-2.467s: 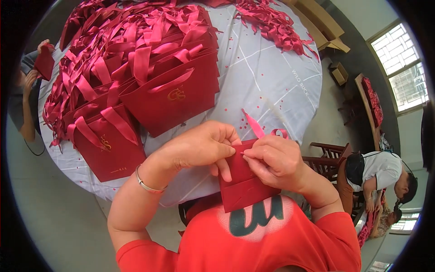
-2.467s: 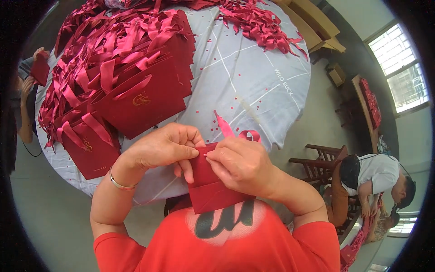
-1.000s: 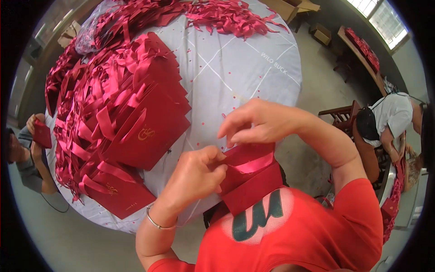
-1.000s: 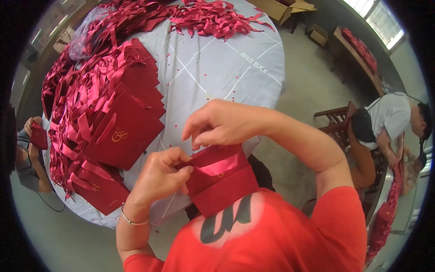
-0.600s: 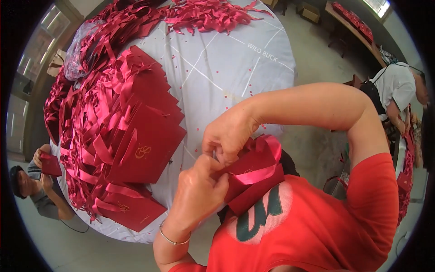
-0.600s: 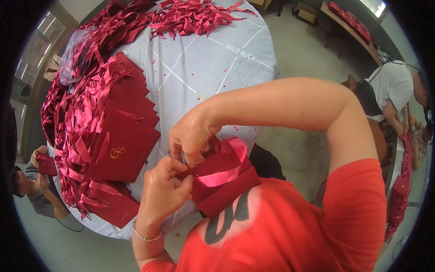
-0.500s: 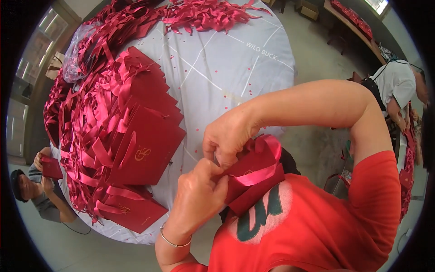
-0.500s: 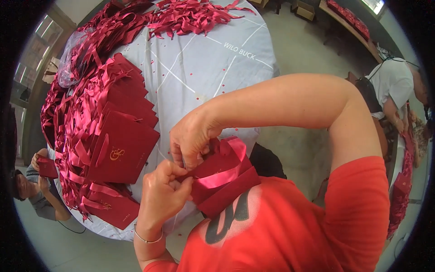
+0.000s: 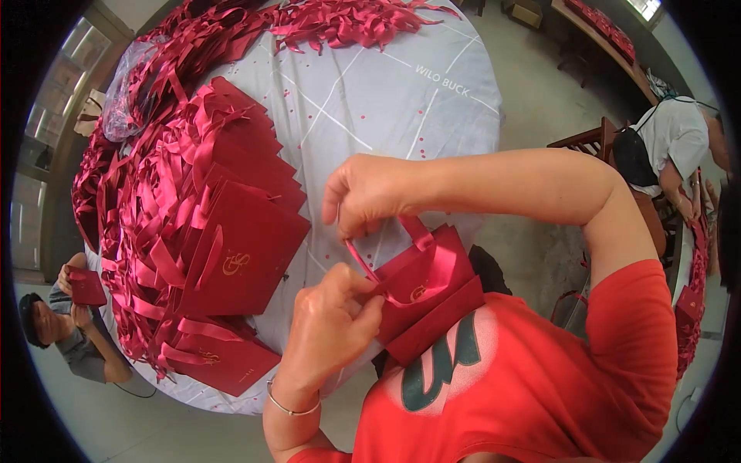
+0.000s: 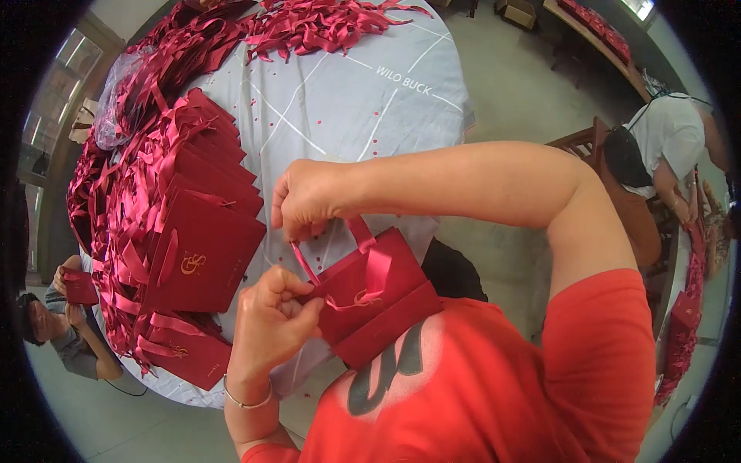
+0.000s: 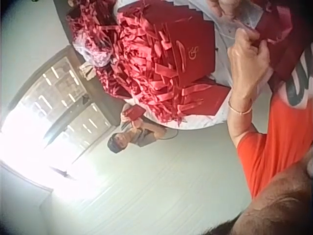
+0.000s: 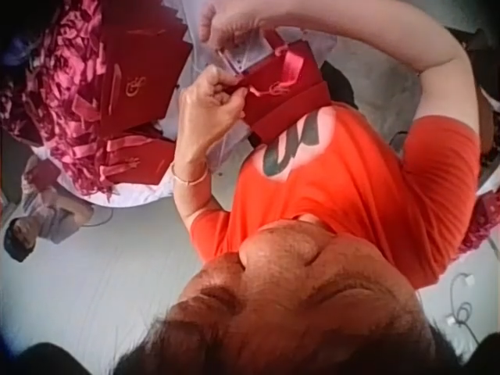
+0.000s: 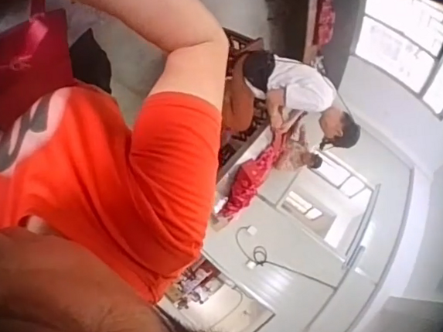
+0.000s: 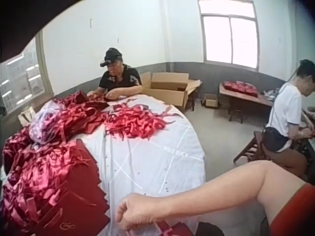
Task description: The person attaches handles to paper gift bags by threading ribbon strips through the holes by hand.
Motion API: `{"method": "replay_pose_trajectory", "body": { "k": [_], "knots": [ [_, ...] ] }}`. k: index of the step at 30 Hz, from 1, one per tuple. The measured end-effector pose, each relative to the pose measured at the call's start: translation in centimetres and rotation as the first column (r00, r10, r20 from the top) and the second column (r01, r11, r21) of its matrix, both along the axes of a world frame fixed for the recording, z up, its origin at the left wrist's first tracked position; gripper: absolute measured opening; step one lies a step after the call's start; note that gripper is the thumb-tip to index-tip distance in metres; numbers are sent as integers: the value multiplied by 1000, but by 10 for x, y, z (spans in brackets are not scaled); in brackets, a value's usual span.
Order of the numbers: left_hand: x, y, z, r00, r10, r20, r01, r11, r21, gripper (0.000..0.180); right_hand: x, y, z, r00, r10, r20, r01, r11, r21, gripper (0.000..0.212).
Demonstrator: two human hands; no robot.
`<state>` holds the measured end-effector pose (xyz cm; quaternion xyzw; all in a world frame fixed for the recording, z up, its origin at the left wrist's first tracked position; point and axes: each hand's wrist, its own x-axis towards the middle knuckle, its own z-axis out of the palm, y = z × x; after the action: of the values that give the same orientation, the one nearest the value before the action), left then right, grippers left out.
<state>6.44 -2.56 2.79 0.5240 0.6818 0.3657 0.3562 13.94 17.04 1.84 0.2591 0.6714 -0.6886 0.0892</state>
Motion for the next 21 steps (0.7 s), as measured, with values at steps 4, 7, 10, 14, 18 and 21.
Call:
{"method": "replay_pose_trajectory", "body": {
  "k": [4,7,10,14,18,21],
  "knots": [
    [-1,-1,0,999,-32,44,32,999,-12,19,-6,12,-14,995,-70,-71,73,997,36,28],
    [1,-2,5,998,-42,51,43,999,-15,19,-13,27,-21,950,-217,-223,236,970,60,25],
    [0,-2,-1,998,-21,57,22,1000,-12,19,-15,32,-23,920,-284,-269,288,957,-26,25],
    [-1,0,2,999,24,49,-19,995,-101,19,-17,31,-19,904,-297,-308,308,951,-12,24],
    [-1,3,2,997,34,65,-26,993,-117,18,-20,33,-32,886,-265,-380,324,940,102,20],
    [-2,5,-4,994,34,108,-19,991,-131,16,-13,34,-31,907,-139,-398,295,884,364,19]
  ]
}}
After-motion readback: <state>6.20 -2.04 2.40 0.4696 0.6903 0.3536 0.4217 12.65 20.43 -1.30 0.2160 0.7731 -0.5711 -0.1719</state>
